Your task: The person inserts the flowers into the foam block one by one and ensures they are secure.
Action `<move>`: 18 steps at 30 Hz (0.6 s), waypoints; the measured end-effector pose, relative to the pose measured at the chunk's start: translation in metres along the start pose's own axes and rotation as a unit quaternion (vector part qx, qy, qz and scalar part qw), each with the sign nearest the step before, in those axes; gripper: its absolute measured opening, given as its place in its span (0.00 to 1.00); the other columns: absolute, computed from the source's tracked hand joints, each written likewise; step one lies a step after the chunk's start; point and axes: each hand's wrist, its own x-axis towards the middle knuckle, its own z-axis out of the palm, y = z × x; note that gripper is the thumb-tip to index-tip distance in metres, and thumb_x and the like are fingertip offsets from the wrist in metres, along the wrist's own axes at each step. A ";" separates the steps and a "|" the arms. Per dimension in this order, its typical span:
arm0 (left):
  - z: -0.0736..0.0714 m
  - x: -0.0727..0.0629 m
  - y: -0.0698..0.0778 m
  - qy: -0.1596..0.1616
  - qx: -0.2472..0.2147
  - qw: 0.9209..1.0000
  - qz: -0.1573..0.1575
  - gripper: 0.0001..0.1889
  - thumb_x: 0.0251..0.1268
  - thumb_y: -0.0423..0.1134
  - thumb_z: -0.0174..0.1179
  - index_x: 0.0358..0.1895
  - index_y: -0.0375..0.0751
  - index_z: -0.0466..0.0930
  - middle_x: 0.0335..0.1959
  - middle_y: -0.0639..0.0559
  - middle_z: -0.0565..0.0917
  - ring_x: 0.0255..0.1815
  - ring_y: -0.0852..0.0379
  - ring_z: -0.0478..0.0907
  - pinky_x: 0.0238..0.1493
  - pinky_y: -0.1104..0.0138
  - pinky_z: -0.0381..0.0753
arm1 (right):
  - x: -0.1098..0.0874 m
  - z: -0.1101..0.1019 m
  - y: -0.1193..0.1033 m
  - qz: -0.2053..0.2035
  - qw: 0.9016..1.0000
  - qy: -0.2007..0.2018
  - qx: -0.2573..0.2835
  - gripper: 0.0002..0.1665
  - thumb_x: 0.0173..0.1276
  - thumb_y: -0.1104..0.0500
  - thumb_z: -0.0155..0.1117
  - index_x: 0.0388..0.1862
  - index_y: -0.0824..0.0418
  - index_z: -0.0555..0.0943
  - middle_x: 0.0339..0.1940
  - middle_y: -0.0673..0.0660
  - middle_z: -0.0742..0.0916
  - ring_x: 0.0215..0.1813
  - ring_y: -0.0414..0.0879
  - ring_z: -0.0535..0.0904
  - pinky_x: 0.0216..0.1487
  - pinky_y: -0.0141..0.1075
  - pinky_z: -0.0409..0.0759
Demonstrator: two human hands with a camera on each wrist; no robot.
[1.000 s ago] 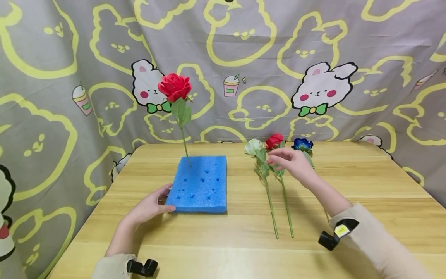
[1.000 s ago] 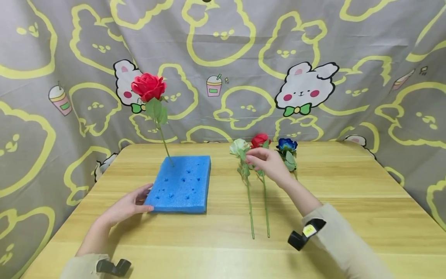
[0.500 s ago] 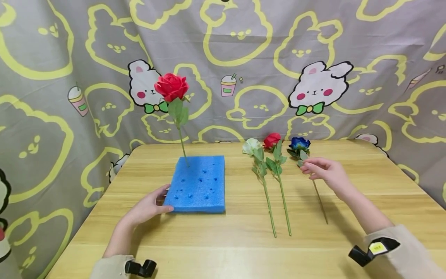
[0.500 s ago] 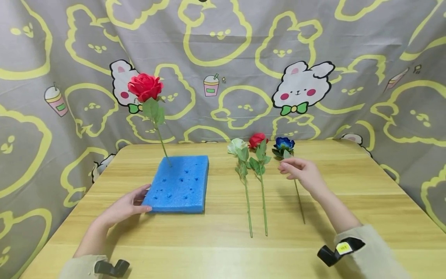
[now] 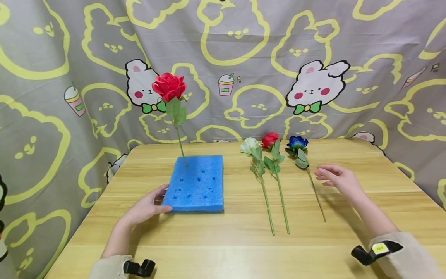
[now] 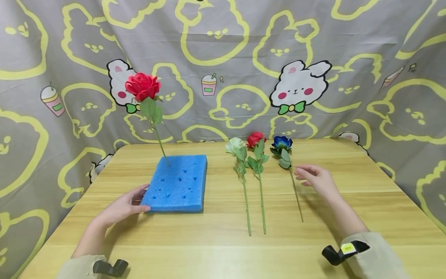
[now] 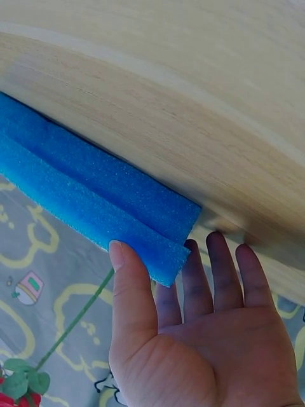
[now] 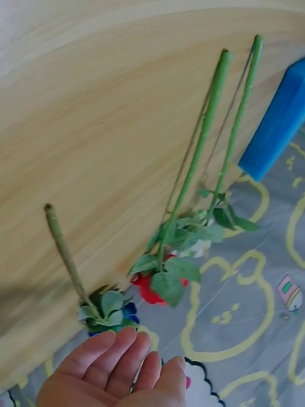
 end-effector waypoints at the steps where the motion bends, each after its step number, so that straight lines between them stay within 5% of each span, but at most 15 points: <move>1: 0.000 0.000 0.000 -0.001 -0.001 1.000 0.002 0.43 0.56 0.46 0.65 0.69 0.29 0.53 0.61 0.30 0.67 0.61 0.35 0.64 0.59 0.43 0.62 | 0.000 -0.001 0.002 0.004 1.000 0.002 0.002 0.05 0.71 0.54 0.54 0.43 0.47 0.76 0.37 0.41 0.86 0.38 0.34 0.82 0.38 0.30 0.80; 6: 0.000 -0.001 0.001 -0.001 -0.003 1.000 0.002 0.43 0.56 0.46 0.65 0.69 0.29 0.53 0.61 0.30 0.67 0.61 0.35 0.64 0.59 0.43 0.62 | 0.001 -0.006 0.013 0.016 1.000 0.005 0.003 0.06 0.70 0.54 0.55 0.44 0.46 0.77 0.36 0.38 0.85 0.38 0.33 0.82 0.38 0.31 0.80; 13: 0.000 -0.001 0.001 -0.003 -0.009 1.000 0.006 0.43 0.56 0.46 0.65 0.69 0.29 0.53 0.61 0.30 0.67 0.60 0.35 0.64 0.59 0.43 0.62 | 0.004 -0.005 0.024 0.051 0.998 0.004 -0.020 0.31 0.69 0.53 0.56 0.59 0.78 0.67 0.34 0.34 0.84 0.37 0.35 0.82 0.36 0.31 0.80; 18: 0.000 0.000 -0.001 -0.003 -0.008 1.000 0.004 0.43 0.56 0.46 0.65 0.69 0.29 0.53 0.61 0.30 0.67 0.61 0.35 0.64 0.59 0.43 0.62 | 0.007 -0.002 0.029 0.066 0.998 -0.001 0.003 0.35 0.69 0.55 0.57 0.61 0.82 0.61 0.34 0.36 0.84 0.36 0.36 0.82 0.37 0.31 0.81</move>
